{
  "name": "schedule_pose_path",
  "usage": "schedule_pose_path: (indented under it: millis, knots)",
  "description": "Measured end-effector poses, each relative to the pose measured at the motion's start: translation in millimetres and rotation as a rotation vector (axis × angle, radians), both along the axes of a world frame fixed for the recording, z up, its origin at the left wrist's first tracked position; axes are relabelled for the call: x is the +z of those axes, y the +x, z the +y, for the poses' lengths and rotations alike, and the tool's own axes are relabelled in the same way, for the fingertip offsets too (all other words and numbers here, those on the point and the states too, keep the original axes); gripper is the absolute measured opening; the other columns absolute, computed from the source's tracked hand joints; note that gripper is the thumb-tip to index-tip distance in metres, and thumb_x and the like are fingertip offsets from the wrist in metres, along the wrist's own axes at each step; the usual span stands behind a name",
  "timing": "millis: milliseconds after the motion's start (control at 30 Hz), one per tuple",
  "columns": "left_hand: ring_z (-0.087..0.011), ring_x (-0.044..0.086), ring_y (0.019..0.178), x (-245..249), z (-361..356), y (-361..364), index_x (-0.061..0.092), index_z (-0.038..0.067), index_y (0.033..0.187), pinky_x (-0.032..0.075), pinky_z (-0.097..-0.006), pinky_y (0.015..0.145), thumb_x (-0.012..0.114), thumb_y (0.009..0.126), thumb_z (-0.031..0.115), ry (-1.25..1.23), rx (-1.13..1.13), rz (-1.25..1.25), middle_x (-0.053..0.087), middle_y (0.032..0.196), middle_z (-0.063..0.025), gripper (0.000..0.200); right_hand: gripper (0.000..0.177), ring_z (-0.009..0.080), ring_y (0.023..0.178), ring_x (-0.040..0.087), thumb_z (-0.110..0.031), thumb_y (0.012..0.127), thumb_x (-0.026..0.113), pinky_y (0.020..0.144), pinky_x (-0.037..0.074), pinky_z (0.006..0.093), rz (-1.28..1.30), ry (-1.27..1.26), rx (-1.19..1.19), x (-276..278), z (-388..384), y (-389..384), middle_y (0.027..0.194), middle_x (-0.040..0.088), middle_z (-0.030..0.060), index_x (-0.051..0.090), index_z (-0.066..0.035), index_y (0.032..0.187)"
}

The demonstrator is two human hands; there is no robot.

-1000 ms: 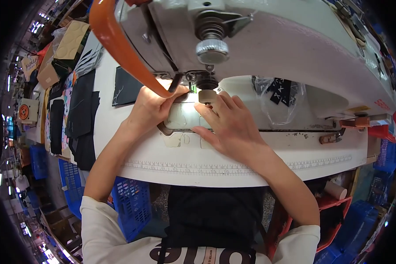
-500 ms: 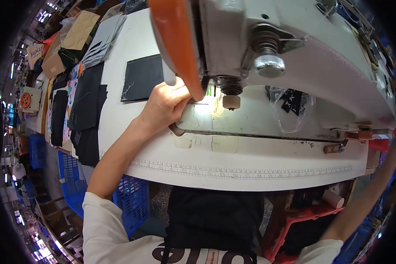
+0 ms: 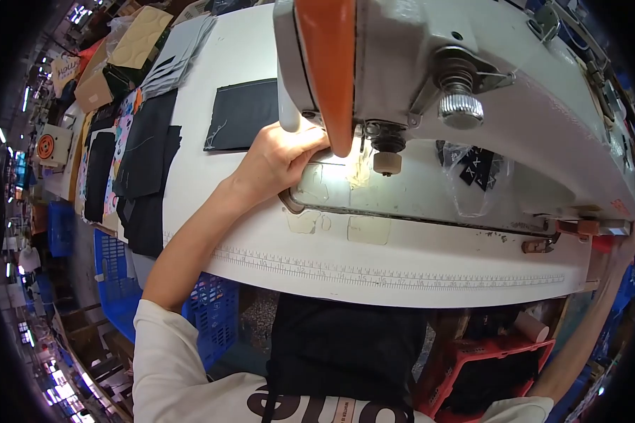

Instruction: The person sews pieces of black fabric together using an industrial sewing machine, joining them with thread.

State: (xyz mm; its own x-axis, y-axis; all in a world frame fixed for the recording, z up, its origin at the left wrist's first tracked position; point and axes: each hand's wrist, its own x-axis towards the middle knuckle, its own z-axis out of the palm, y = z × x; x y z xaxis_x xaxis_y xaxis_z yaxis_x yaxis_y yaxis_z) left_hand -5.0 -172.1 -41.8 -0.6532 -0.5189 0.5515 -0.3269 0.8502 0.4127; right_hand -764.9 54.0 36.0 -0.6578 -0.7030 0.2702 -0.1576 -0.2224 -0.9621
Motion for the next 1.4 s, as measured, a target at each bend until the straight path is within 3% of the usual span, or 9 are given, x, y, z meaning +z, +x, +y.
schedule_pose_path:
  millis: [133,433,567,633,667,800,900,1167,1400]
  knots:
    - [-0.0329,0.068,0.095,3,1,0,0.075,0.004,0.101,0.058,-0.0406,0.085,0.07,0.079,-0.002,0.043,0.031,-0.07,0.072,0.096,-0.0136,0.024,0.045,0.0243,0.131,0.053,-0.03,0.11,0.048,0.11,0.044,0.0422,0.047,-0.06,-0.071,-1,-2,27,0.143,0.057,0.0123,0.049,-0.003,0.146]
    - [-0.0319,0.068,0.101,17,3,7,0.072,0.002,0.104,0.057,-0.0391,0.083,0.069,0.084,0.004,0.012,0.05,-0.131,0.072,0.102,-0.0132,0.02,0.041,0.0242,0.116,0.063,-0.027,0.107,0.05,0.101,0.05,0.0426,-0.147,0.04,0.108,-53,23,-68,0.129,0.064,0.013,0.054,0.001,0.137]
    - [-0.0301,0.065,0.107,45,34,12,0.069,0.001,0.103,0.056,-0.0372,0.083,0.07,0.087,0.014,0.044,0.157,-0.294,0.069,0.107,-0.0126,0.021,0.041,0.0241,0.111,0.064,-0.025,0.104,0.055,0.099,0.05,0.0415,0.478,0.112,-0.252,-34,37,-86,0.128,0.064,0.011,0.054,-0.002,0.138]
    - [-0.0293,0.063,0.111,59,60,14,0.067,0.001,0.102,0.055,-0.0361,0.086,0.071,0.088,0.021,0.161,0.23,-0.611,0.066,0.11,-0.0126,0.025,0.04,0.0251,0.11,0.063,-0.018,0.099,0.059,0.098,0.048,0.0413,1.016,0.214,-0.67,-9,16,55,0.124,0.065,0.0109,0.057,-0.004,0.136]
    - [-0.0293,0.063,0.111,56,61,14,0.067,0.001,0.102,0.055,-0.0361,0.086,0.071,0.088,0.021,0.162,0.235,-0.612,0.066,0.11,-0.0126,0.025,0.04,0.0256,0.109,0.062,-0.015,0.096,0.061,0.098,0.047,0.0412,1.167,0.197,-0.671,-5,1,145,0.122,0.065,0.0109,0.058,-0.004,0.134]
    - [-0.0288,0.062,0.11,30,57,5,0.066,0.004,0.099,0.054,-0.035,0.088,0.075,0.085,0.026,-0.071,0.173,-0.527,0.063,0.107,-0.0113,0.027,0.045,0.0277,0.106,0.06,-0.001,0.086,0.069,0.096,0.044,0.0408,1.409,0.099,0.161,-24,-41,428,0.114,0.066,0.0108,0.062,-0.007,0.129]
    - [-0.0289,0.062,0.109,19,51,14,0.067,0.005,0.103,0.053,-0.0367,0.091,0.078,0.083,0.027,-0.079,0.229,-0.192,0.064,0.111,-0.0098,0.032,0.044,0.0299,0.103,0.058,-0.002,0.087,0.07,0.093,0.043,0.0409,1.128,0.095,0.522,-41,-67,504,0.114,0.064,0.0087,0.064,-0.009,0.129]
    - [-0.0311,0.062,0.106,22,17,35,0.071,0.007,0.117,0.053,-0.0403,0.094,0.081,0.08,0.027,-0.108,0.105,-0.218,0.069,0.119,-0.009,0.043,0.04,0.0263,0.095,0.056,-0.01,0.091,0.069,0.089,0.041,0.0397,1.142,0.172,0.662,-54,-108,542,0.111,0.058,0.0053,0.064,-0.01,0.131]
    - [-0.0293,0.063,0.11,22,18,35,0.07,0.006,0.112,0.05,-0.0397,0.098,0.079,0.082,0.026,-0.174,0.119,-0.215,0.067,0.115,-0.0074,0.037,0.027,0.0252,0.091,0.056,-0.011,0.09,0.071,0.087,0.04,0.0383,1.064,0.064,0.68,-59,-103,540,0.101,0.059,0.0051,0.07,-0.01,0.117]
